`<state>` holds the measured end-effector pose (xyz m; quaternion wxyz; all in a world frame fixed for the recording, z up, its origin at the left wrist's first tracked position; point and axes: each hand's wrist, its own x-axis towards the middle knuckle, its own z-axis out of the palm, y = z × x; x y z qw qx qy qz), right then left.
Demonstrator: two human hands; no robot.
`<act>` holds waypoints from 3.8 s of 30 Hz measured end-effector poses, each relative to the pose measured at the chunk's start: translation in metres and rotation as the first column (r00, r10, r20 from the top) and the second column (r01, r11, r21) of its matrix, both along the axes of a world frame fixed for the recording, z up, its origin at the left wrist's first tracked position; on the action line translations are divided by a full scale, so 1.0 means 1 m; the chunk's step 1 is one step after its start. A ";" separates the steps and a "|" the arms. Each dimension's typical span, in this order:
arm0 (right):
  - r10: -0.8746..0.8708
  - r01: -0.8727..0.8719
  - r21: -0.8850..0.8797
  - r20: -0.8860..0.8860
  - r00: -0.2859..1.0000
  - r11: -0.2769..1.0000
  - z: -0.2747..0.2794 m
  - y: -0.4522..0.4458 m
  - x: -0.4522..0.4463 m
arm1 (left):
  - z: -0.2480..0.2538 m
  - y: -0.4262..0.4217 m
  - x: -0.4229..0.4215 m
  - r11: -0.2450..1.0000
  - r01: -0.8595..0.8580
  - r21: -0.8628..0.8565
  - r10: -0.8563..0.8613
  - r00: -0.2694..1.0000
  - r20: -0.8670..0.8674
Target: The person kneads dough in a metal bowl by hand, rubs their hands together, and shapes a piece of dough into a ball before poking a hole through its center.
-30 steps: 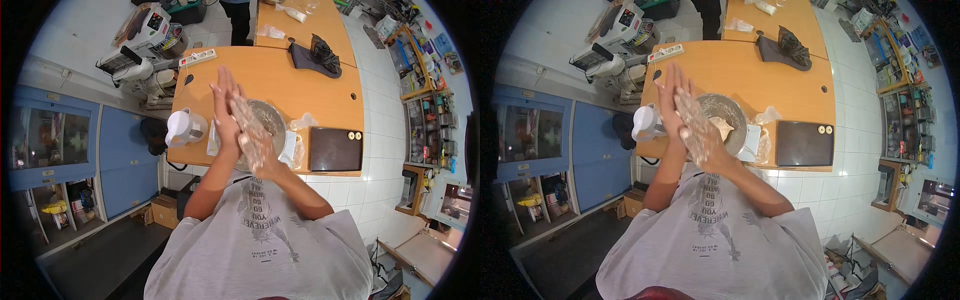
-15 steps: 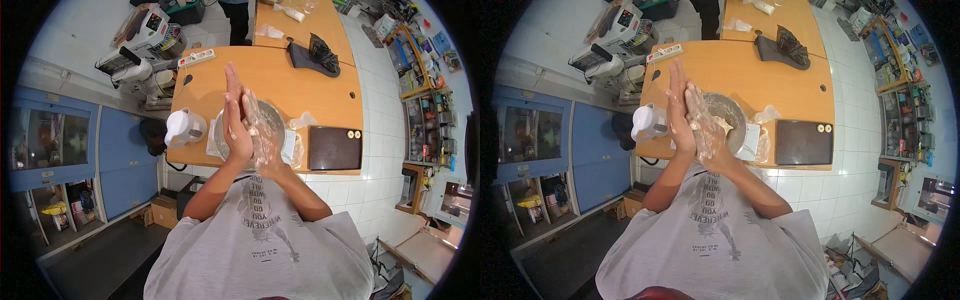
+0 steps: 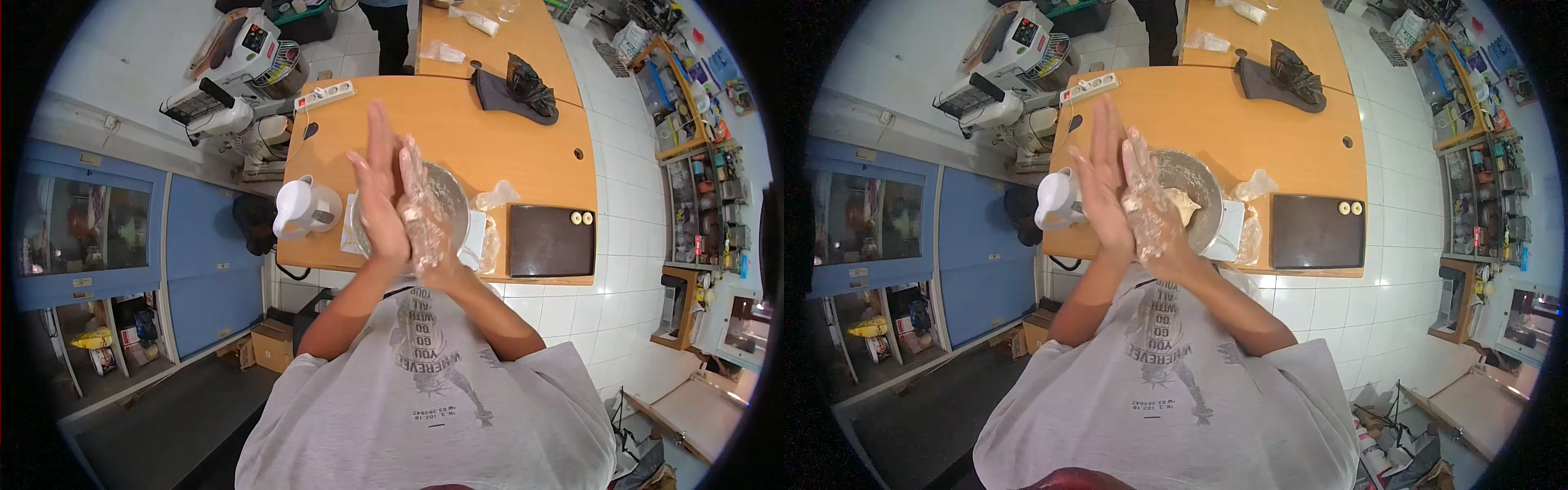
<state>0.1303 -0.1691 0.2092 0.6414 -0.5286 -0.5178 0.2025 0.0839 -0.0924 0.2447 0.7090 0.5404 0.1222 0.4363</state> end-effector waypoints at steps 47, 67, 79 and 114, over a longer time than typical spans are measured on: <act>-0.161 0.265 -0.120 0.541 0.825 0.957 -0.007 -0.061 0.047 | -0.063 -0.005 0.014 0.579 0.339 -0.742 -0.096 0.932 0.351; -0.261 0.285 -0.006 0.382 0.886 0.959 -0.008 -0.055 0.041 | -0.078 0.003 0.012 0.697 0.265 -0.667 -0.149 0.962 0.227; -0.191 0.225 -0.104 0.266 0.945 0.969 -0.022 -0.046 0.044 | -0.053 -0.014 0.011 0.710 0.341 -0.616 -0.223 0.939 0.262; 0.132 -0.073 0.113 -0.917 0.377 0.991 -0.039 -0.049 0.004 | -0.044 0.002 -0.046 0.891 0.109 0.441 0.062 0.932 -0.356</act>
